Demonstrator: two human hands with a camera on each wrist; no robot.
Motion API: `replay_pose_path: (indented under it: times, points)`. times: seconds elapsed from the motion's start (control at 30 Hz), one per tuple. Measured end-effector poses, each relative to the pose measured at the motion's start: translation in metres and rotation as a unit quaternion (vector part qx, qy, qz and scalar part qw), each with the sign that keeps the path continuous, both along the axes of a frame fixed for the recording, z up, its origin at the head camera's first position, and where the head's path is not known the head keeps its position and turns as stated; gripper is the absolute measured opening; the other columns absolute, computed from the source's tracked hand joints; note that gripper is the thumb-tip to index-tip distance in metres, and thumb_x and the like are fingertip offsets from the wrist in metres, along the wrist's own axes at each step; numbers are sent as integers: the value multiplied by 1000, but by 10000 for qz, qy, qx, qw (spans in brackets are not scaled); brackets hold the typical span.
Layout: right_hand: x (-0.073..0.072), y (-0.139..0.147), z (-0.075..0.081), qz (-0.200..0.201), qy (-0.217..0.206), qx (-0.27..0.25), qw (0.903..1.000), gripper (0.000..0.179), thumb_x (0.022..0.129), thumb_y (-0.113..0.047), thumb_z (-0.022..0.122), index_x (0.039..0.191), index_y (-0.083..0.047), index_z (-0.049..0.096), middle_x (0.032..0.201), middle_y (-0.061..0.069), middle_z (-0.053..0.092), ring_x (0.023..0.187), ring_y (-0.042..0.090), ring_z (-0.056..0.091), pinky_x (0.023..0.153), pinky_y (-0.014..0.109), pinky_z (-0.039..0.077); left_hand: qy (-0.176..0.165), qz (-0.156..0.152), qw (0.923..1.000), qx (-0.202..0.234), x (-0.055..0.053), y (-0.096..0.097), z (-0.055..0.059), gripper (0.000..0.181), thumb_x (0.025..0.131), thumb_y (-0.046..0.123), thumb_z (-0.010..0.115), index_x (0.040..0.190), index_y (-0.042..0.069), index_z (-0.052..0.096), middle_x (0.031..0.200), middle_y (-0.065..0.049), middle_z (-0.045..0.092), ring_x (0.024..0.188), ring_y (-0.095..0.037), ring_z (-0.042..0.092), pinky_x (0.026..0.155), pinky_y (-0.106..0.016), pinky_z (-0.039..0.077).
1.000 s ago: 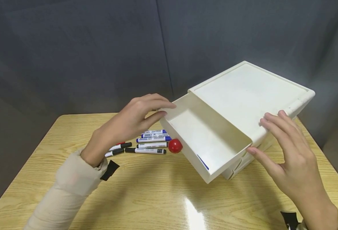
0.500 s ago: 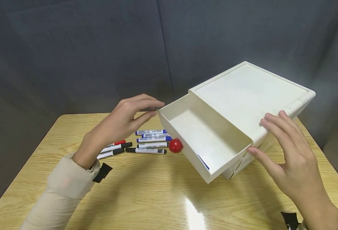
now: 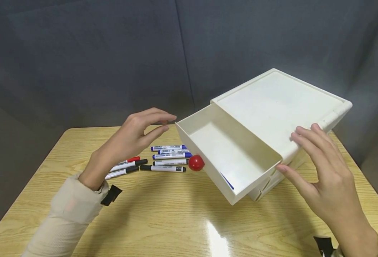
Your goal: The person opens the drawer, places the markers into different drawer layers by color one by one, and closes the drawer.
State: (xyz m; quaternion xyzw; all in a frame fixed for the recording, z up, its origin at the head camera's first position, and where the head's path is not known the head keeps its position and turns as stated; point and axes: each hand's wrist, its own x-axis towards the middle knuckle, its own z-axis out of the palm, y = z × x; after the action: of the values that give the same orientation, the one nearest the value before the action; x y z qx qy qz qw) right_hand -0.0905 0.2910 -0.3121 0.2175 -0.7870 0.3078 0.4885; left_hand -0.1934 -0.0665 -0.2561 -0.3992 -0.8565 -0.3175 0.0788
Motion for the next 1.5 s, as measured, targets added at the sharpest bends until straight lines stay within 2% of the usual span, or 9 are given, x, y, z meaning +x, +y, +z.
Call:
replay_pose_path:
  times: [0.2,0.53,0.73,0.9,1.13,1.5]
  points:
    - [0,0,1,-40,-34,-31,10000,75,88,-58,64,114,12,66,125,22,67,135,29,53,119,34,36,16,60,10000,55,-1,-4,-4,31,97,7,63,128,3,65,124,-9,67,112,-19,64,97,-32,55]
    - [1,1,0,-68,-80,28,9999,75,89,-59,63,114,12,66,126,22,66,135,30,52,119,34,36,-275,207,9993,121,-5,-11,-13,30,97,7,62,127,6,66,124,-7,67,110,-21,65,91,-34,57]
    - [0,3,-1,-86,-102,99,9999,75,89,-59,63,115,11,66,126,23,66,136,31,51,120,35,35,-377,314,9987,102,-6,-14,-20,30,97,9,63,127,8,66,125,-5,67,109,-21,63,94,-36,55]
    - [0,4,-2,-102,-148,132,9998,75,89,-59,62,115,11,66,127,23,65,137,31,50,120,34,35,-345,406,9985,95,-9,-16,-25,28,96,9,65,124,8,67,122,-5,69,103,-19,64,91,-36,55]
    - [0,3,-2,-99,-145,128,9998,74,89,-59,62,116,11,66,126,23,66,137,31,51,120,34,35,-620,620,9961,31,-9,-19,-33,28,96,13,66,124,10,68,120,-5,71,104,-19,67,88,-40,57]
    - [0,2,-3,-147,-186,146,9996,75,89,-59,62,116,10,66,126,23,66,137,29,51,119,32,35,-644,670,9957,1,-12,-21,-41,29,94,12,68,123,9,68,118,-7,72,103,-20,69,90,-41,58]
